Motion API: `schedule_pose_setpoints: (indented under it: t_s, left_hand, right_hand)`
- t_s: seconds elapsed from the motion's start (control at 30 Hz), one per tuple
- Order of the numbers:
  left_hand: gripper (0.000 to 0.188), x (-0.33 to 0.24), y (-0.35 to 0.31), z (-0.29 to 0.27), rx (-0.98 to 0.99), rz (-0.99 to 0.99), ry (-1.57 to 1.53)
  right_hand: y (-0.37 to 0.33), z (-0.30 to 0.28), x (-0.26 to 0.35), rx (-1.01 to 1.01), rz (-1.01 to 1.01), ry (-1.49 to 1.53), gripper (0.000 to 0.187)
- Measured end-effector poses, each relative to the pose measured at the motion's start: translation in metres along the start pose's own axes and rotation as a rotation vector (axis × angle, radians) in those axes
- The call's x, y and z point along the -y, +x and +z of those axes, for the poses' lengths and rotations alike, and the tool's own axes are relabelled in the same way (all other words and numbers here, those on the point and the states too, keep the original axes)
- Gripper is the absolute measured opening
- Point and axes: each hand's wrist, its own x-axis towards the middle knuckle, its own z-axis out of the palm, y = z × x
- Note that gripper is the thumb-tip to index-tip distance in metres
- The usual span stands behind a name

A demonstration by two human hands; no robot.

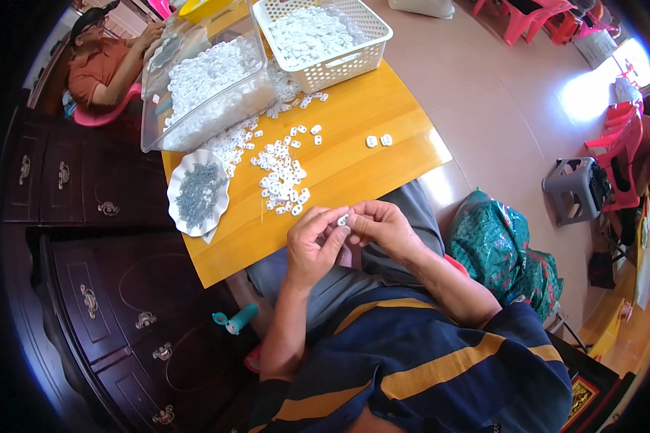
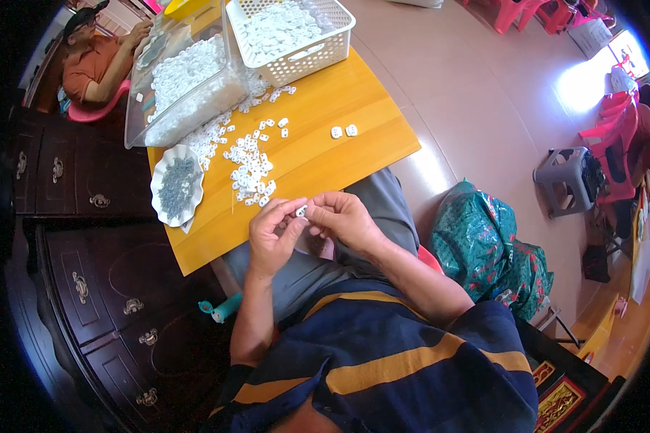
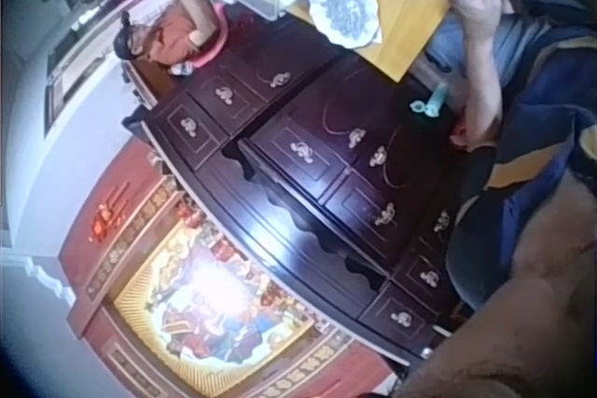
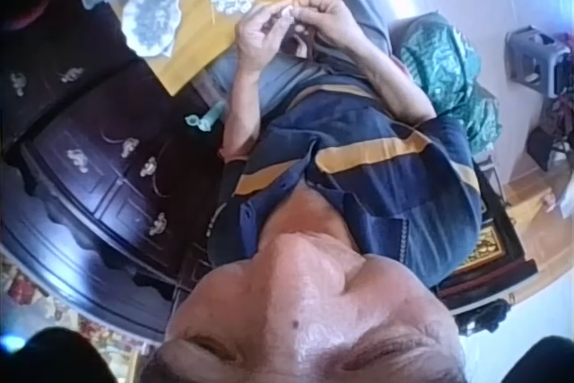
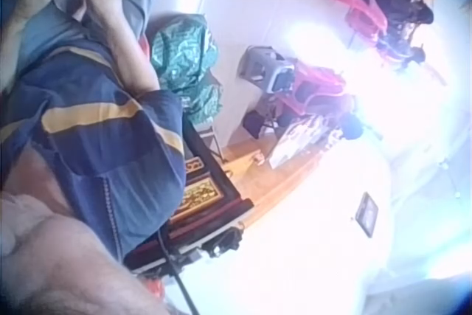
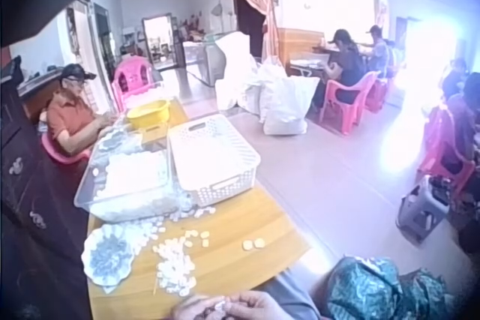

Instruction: Manually assemble small white plastic components at a work table.

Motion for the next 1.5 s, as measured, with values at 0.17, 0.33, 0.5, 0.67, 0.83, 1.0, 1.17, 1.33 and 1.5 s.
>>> schedule_pose_setpoints:
  t_s: [0.17, 0.33, 0.5, 0.67, 0.83, 1.0, 1.17, 1.33, 1.5]
  left_hand:
    - [0.040, -0.010, 0.001, 0.008, -0.060, 0.011, 0.161]
    - [0.038, -0.002, 0.004, 0.012, -0.097, 0.136, 0.393]
    - [0.034, -0.002, 0.004, 0.011, -0.077, 0.175, 0.401]
    - [0.030, -0.003, 0.005, 0.011, -0.074, 0.199, 0.415]
    - [0.027, -0.005, 0.008, 0.011, -0.080, 0.217, 0.429]
    - [0.025, -0.004, 0.011, 0.013, -0.088, 0.233, 0.416]
    - [0.025, 0.001, 0.010, 0.016, -0.077, 0.182, 0.333]
    - [0.031, 0.006, 0.005, 0.012, -0.084, 0.128, 0.261]
    - [0.032, 0.005, -0.009, 0.001, -0.162, 0.015, 0.234]
  right_hand:
    - [0.003, 0.003, -0.002, 0.010, -0.031, 0.150, 0.019]
    - [0.002, 0.007, -0.002, -0.019, -0.039, 0.168, 0.015]
    - [0.003, -0.003, -0.009, -0.008, 0.007, 0.238, 0.017]
    - [0.002, 0.001, -0.005, -0.051, 0.047, 0.177, 0.020]
    - [0.001, 0.005, -0.004, -0.071, -0.019, 0.140, 0.021]
    - [0.001, 0.006, -0.005, -0.105, -0.093, 0.090, 0.022]
    - [0.001, 0.004, -0.001, -0.117, -0.067, 0.079, 0.020]
    - [0.003, 0.006, 0.003, -0.068, -0.146, -0.090, 0.018]
    - [0.009, -0.002, 0.040, -0.204, -0.298, -0.697, 0.020]
